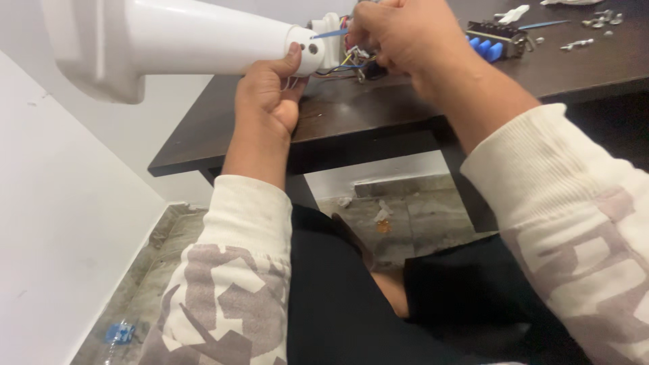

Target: The person works on a disassembled electric fan motor, using a screwdriver to adjust internal components and then attaching the motor to the fan's white plastic neck.

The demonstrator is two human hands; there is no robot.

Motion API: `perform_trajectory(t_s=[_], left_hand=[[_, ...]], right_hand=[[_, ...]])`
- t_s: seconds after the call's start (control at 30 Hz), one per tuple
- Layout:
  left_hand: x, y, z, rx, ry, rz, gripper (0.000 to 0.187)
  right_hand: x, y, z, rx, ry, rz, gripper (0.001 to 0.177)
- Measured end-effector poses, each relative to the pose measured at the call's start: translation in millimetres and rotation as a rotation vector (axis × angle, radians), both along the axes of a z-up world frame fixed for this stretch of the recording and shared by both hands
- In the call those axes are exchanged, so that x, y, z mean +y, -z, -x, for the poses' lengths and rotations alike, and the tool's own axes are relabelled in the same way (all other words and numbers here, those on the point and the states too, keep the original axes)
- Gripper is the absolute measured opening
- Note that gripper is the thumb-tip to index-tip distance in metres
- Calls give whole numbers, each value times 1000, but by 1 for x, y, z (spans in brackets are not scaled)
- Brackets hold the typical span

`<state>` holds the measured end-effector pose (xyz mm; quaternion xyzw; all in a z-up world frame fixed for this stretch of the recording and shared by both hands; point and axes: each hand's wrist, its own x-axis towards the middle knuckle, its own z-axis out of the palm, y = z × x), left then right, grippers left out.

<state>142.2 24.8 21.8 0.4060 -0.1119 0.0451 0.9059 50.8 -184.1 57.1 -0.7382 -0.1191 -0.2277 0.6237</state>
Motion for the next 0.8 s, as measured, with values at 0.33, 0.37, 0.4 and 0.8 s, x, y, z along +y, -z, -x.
perform_trajectory(t_s=[0.33,0.37,0.4,0.8], left_hand=[[-3,-4,13,-4,-58,-50,48],[-4,-6,15,-19,-56,-55,48],[-4,-7,17,-28,-59,-58,49],[-11,-14,35,-32,-130,-167,58]], right_hand=[[14,26,-14,-128,28,-54,20],[14,26,-14,-126,54,-32,20],[15,25,-14,-114,53,-32,21],[17,23,-15,-67,13,-66,20]])
